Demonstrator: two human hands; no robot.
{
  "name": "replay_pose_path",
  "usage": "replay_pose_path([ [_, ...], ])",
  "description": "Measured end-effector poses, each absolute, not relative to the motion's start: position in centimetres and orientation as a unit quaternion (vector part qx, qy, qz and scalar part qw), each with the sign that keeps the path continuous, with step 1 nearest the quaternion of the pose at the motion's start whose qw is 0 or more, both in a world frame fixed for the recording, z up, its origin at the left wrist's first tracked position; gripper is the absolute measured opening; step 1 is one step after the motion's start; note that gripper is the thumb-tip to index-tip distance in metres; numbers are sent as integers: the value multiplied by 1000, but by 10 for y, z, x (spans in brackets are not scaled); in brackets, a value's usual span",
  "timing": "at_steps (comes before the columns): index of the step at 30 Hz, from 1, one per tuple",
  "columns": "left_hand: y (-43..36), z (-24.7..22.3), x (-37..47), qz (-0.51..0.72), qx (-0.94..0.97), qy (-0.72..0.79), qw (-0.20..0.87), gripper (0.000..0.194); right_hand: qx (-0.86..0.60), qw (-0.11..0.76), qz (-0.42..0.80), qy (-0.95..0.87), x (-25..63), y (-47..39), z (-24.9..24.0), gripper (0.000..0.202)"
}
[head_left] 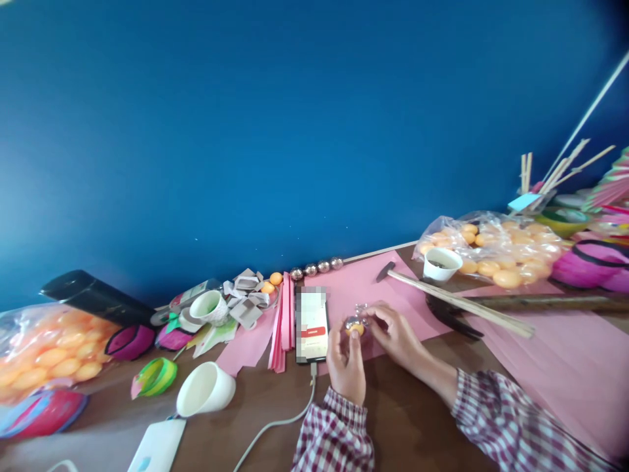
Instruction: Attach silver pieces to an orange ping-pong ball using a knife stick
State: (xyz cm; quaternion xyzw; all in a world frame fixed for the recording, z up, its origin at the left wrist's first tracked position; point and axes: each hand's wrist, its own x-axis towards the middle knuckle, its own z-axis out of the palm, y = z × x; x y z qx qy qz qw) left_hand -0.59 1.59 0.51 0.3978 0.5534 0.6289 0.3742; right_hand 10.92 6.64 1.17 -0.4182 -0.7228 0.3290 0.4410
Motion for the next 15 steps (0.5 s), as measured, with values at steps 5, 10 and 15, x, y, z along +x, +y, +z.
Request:
replay_pose_path([
  [5, 18, 1, -4, 648, 389, 541, 368, 42, -431, 449, 368, -691, 109, 65, 13, 19],
  [10, 18, 2, -5, 652, 394, 539, 359, 41, -434, 463, 386, -670, 113, 51, 17, 20],
  [15, 18, 3, -8, 628, 410, 547, 371, 42, -402, 478, 407, -667, 114, 42, 15, 17],
])
